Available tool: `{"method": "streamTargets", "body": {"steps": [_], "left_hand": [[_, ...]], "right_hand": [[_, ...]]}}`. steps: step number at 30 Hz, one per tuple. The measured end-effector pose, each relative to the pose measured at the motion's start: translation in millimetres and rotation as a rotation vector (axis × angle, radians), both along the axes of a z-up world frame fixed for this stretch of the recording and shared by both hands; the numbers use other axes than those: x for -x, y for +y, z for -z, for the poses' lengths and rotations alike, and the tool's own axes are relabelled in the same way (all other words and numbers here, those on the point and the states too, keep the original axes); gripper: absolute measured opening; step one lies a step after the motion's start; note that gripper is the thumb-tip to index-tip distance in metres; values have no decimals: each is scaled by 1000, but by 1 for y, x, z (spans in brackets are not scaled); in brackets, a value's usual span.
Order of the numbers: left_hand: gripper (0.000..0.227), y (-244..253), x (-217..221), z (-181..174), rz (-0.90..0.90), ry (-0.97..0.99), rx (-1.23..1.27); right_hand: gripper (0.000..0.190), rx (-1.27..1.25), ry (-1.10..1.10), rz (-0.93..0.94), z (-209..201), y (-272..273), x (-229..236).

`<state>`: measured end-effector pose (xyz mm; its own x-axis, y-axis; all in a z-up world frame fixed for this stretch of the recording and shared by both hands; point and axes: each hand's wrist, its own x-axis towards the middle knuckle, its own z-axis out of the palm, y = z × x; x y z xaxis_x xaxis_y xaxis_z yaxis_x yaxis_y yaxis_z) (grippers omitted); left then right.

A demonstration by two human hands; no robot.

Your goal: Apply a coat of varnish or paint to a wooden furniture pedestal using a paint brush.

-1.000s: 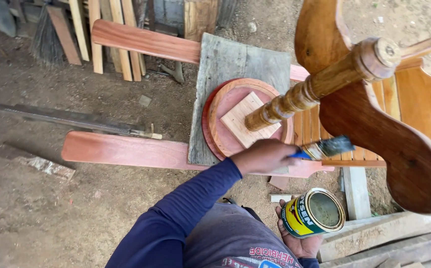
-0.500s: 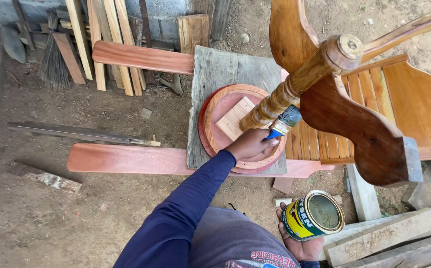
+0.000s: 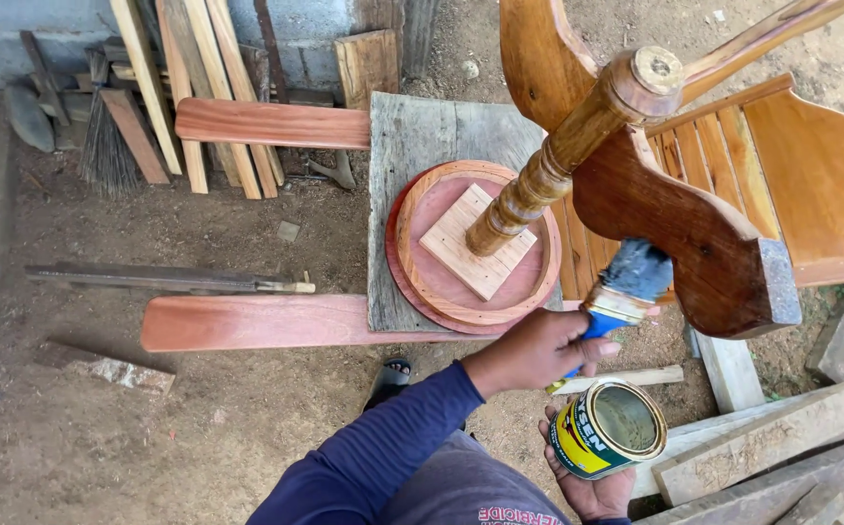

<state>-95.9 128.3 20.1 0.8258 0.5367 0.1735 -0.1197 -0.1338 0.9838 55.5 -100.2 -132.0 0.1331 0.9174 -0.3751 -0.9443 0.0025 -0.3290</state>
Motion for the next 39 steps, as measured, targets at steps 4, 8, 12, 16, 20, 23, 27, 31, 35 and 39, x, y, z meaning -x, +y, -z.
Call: {"method": "streamTargets", "body": {"steps": [4,8,12,16,20,23,27,31,35,39], "left_hand": [[35,4,3,0,-5,2,-109],[32,28,11,-4,-121,10,-559],[27,60,14,-7,-111,-28,-651],[28,77,9,11,-92,-50,-519],[24,75,7,52,-118,-34,-504],[33,61,20,51,-93,73,-369],[43,52,38,27,-12,195,-285],[35,40,46,-30,53,38,-283],[26,32,43,-68,150,-28,-80],[27,23,50,-73,165,-16,-281]], "right_hand": [[77,42,-47,80,2,11,11],[73,74,-78,144,0,27,27],[74,7,-81,175,-12,52,44],[75,63,-127,251,-21,66,62],[75,58,-100,312,-26,67,81],[77,41,-91,368,-25,62,90],[79,51,-69,454,-17,50,98],[75,144,-86,529,-3,36,103],[71,173,-61,628,-9,38,100],[68,205,-64,700,16,23,97]]}}
